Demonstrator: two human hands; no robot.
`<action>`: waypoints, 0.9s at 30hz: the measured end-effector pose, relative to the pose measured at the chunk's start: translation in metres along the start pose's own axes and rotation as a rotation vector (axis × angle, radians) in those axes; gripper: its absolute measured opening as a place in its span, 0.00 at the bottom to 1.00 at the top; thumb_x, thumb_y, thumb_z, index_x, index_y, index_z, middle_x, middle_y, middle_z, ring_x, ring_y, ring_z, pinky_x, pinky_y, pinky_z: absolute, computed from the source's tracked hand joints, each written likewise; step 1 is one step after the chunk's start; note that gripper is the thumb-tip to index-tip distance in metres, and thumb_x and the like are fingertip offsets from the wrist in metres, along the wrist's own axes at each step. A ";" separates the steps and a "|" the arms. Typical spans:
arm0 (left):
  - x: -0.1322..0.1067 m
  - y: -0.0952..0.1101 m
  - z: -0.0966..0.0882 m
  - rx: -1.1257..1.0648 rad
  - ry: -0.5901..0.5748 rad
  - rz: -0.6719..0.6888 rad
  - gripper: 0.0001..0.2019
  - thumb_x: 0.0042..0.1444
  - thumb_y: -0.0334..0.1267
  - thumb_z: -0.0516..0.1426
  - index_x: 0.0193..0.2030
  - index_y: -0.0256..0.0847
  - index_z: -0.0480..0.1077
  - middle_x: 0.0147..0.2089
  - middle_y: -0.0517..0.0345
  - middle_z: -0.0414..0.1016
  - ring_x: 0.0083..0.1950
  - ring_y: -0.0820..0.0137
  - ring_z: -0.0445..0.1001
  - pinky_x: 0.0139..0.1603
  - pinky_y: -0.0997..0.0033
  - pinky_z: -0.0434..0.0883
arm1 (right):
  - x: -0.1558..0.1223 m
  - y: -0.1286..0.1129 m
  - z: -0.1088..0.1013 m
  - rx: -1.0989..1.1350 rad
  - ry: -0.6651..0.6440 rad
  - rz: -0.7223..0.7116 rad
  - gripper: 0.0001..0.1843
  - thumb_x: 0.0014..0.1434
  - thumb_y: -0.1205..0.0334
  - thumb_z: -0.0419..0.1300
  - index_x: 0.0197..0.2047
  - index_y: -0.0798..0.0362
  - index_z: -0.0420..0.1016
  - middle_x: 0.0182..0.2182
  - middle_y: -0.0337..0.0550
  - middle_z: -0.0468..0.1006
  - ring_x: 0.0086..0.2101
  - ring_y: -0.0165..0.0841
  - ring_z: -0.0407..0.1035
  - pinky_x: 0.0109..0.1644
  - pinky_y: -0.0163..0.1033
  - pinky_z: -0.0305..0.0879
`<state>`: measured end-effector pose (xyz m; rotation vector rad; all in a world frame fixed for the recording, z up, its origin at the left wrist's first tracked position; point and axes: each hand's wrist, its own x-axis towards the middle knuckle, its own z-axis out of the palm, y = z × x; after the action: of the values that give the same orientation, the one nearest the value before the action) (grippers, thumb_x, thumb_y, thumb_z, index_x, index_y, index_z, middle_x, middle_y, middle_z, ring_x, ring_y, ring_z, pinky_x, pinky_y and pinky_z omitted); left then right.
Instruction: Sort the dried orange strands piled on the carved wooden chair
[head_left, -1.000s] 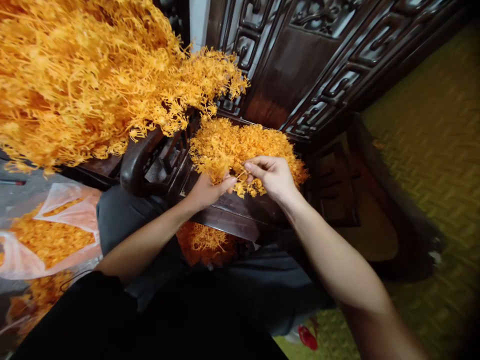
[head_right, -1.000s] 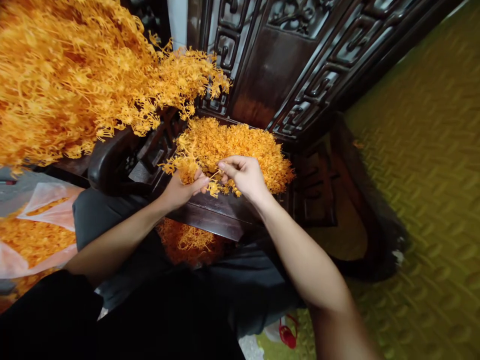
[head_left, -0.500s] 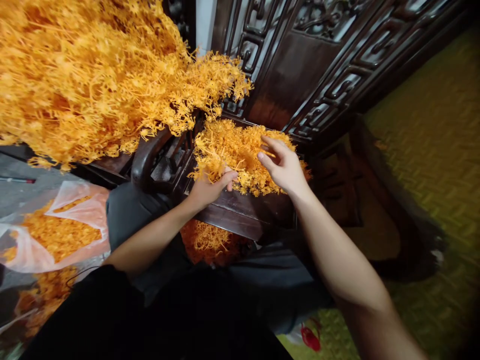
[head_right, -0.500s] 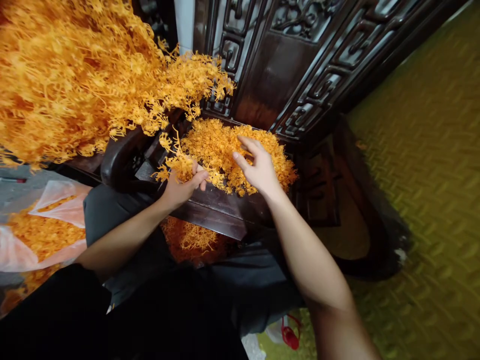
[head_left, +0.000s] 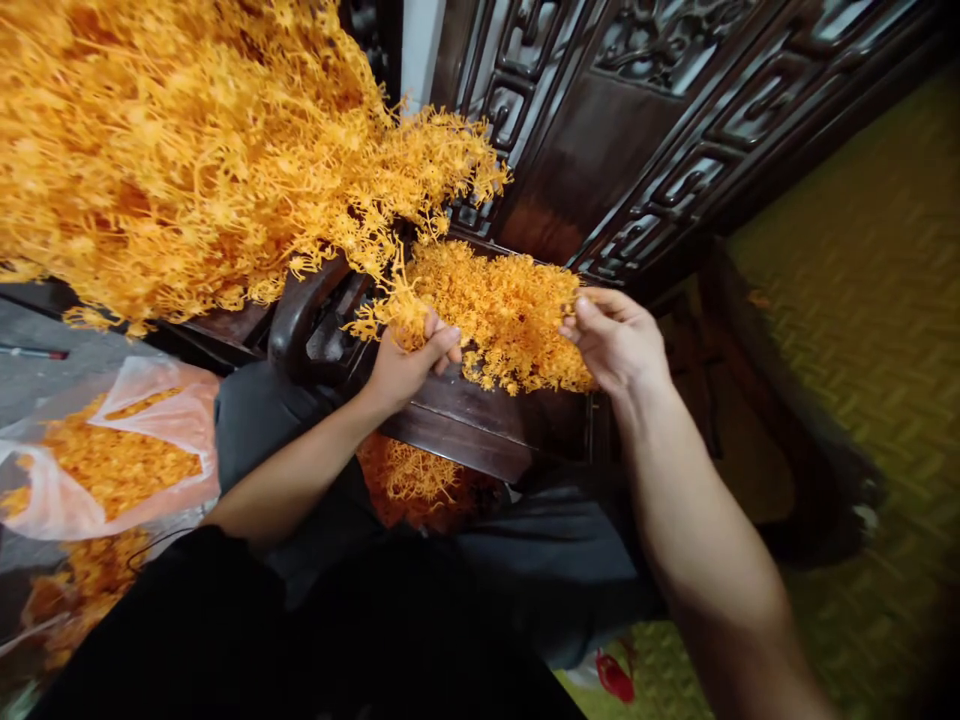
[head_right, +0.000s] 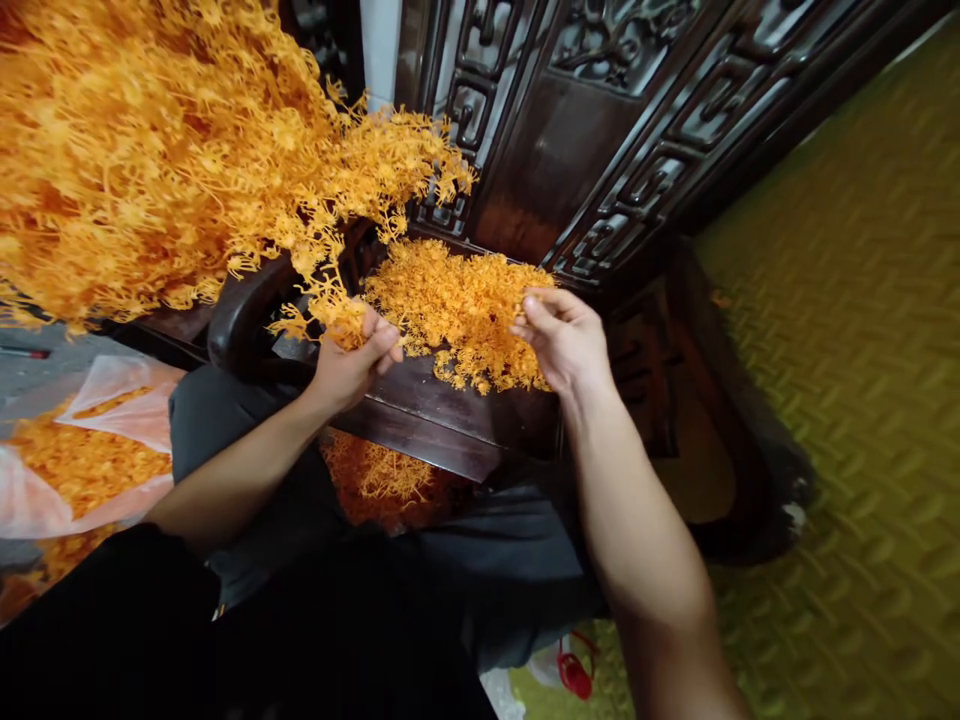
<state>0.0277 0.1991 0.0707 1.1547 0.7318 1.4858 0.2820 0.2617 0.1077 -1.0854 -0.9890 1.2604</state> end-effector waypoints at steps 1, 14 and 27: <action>0.001 0.001 -0.001 -0.007 -0.013 -0.020 0.22 0.59 0.51 0.66 0.29 0.45 0.57 0.25 0.66 0.74 0.21 0.79 0.68 0.24 0.74 0.67 | -0.001 -0.001 0.000 -0.001 -0.038 0.059 0.26 0.32 0.55 0.85 0.35 0.51 0.82 0.26 0.34 0.80 0.25 0.24 0.74 0.32 0.31 0.79; -0.002 0.006 0.000 0.152 -0.055 -0.143 0.18 0.60 0.49 0.62 0.28 0.45 0.61 0.22 0.64 0.71 0.27 0.74 0.75 0.30 0.70 0.72 | -0.027 0.000 0.024 -0.006 -0.244 0.200 0.24 0.37 0.57 0.83 0.36 0.51 0.81 0.24 0.34 0.79 0.23 0.29 0.77 0.31 0.36 0.81; -0.002 0.009 0.004 0.409 -0.046 -0.114 0.12 0.61 0.42 0.62 0.27 0.41 0.76 0.27 0.58 0.81 0.24 0.76 0.72 0.32 0.71 0.72 | -0.052 0.004 0.036 -0.389 -0.401 0.043 0.19 0.47 0.50 0.79 0.35 0.52 0.82 0.25 0.40 0.82 0.22 0.32 0.77 0.26 0.34 0.73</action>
<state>0.0277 0.1940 0.0797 1.4199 1.0848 1.2423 0.2421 0.2126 0.1131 -1.1732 -1.5708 1.3862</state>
